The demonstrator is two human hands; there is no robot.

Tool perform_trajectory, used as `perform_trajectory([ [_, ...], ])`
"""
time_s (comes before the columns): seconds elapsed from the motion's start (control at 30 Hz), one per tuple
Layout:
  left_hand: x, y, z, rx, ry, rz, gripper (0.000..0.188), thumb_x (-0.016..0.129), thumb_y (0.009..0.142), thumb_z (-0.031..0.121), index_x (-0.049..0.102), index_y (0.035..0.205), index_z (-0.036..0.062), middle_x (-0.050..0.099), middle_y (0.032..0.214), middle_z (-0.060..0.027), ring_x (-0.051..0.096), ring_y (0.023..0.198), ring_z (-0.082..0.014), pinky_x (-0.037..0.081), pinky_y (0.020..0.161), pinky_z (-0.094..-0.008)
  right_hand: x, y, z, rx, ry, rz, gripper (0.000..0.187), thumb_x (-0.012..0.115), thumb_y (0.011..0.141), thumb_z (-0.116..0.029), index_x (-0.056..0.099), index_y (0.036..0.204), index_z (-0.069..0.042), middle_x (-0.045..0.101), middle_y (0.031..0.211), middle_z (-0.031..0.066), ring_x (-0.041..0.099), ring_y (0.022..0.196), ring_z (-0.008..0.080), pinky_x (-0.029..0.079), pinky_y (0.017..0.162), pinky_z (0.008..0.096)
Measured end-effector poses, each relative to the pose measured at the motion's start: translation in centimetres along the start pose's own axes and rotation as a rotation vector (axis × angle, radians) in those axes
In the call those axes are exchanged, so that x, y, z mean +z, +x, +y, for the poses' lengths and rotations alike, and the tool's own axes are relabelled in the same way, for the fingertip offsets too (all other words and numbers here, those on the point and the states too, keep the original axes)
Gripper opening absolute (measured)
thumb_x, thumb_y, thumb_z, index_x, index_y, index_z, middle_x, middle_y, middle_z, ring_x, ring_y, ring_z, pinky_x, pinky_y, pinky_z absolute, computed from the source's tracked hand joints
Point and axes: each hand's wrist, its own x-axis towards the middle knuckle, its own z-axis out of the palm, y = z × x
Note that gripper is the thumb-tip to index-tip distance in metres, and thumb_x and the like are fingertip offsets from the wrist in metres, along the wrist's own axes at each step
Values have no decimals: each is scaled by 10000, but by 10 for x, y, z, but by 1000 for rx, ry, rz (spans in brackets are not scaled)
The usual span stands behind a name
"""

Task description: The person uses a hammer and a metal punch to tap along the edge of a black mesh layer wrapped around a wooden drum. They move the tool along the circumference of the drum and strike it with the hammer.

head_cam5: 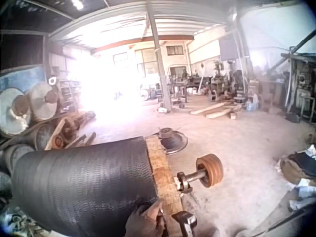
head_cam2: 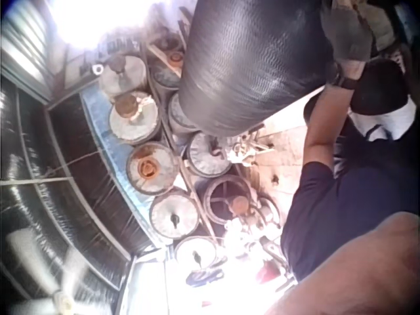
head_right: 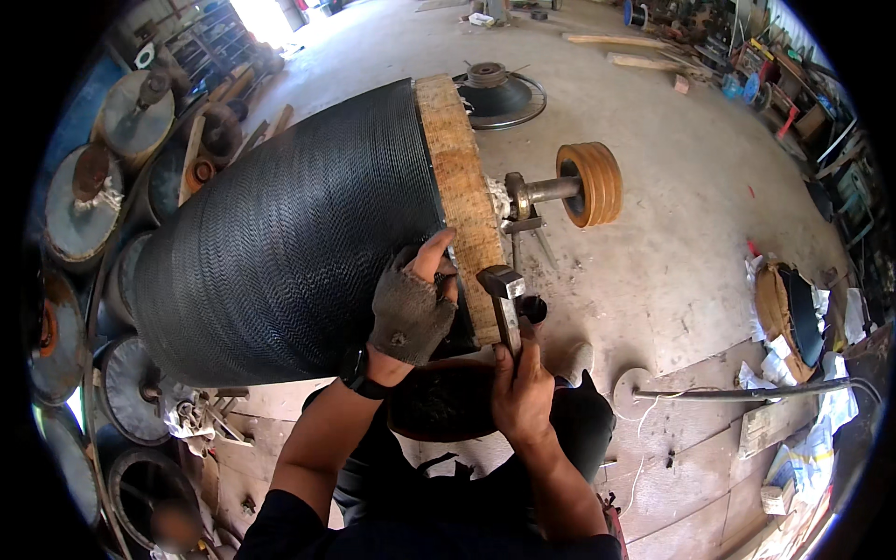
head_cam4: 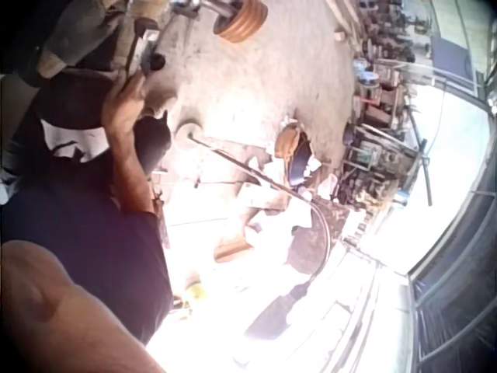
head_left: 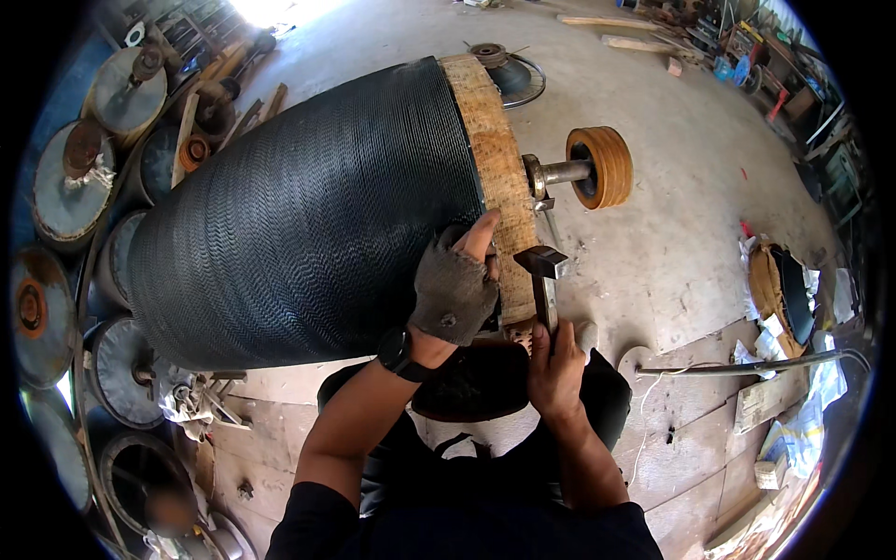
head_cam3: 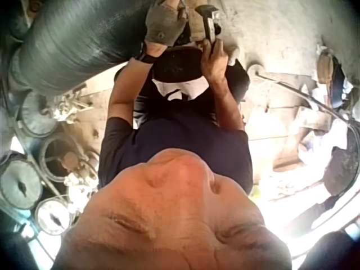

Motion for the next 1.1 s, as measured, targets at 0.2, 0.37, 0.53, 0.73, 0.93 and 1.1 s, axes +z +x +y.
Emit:
perform_trajectory([
  [0.2, 10, 8, 4, -75, 78, -28, 654, 677, 784, 0, 462, 1401, 23, 666, 876, -123, 647, 822, -320, 516, 756, -452, -1, 6, -10, -18, 13, -5, 298, 586, 1019, -168, 516, 1243, 16, 644, 866, 315, 656, 761, 500, 510, 596, 515],
  [0.37, 11, 7, 10, -58, 89, -11, 695, 675, 788, 12, 419, 1434, -6, 638, 877, -137, 622, 835, -347, 508, 761, -465, -7, 10, -12, 5, -118, -82, 322, 593, 1009, -170, 512, 1253, 24, 642, 820, 309, 658, 738, 497, 523, 588, 509],
  [0.53, 21, 2, 5, -13, 169, 32, 763, 678, 800, 37, 353, 1484, -55, 621, 953, -176, 605, 867, -354, 502, 783, -459, -4, 5, -6, -98, -54, 60, 262, 594, 1000, -151, 513, 1177, 23, 632, 722, 278, 639, 641, 494, 510, 542, 532],
  [0.73, -2, -3, 23, -103, 59, 4, 804, 698, 813, 61, 325, 1516, -55, 612, 1132, -200, 624, 954, -357, 501, 844, -459, -2, 5, -7, -72, -65, 21, 236, 563, 1005, -128, 532, 1163, 45, 641, 728, 278, 649, 678, 497, 514, 552, 517],
  [0.93, 1, -106, 29, 20, 32, -241, 519, 688, 867, 283, 581, 1299, 17, 633, 1145, -145, 634, 966, -291, 510, 831, -430, 12, 11, -6, 68, -302, -113, 210, 533, 1016, -146, 535, 1078, 54, 642, 743, 271, 678, 701, 466, 518, 571, 484],
  [1.1, 30, -152, 27, 1, 34, -487, 311, 670, 879, 303, 671, 1061, 51, 640, 1001, -113, 641, 940, -273, 528, 794, -426, 2, -3, -23, -121, 206, 174, 267, 454, 1056, -197, 524, 962, 43, 611, 686, 136, 567, 555, 184, 455, 509, 372],
])
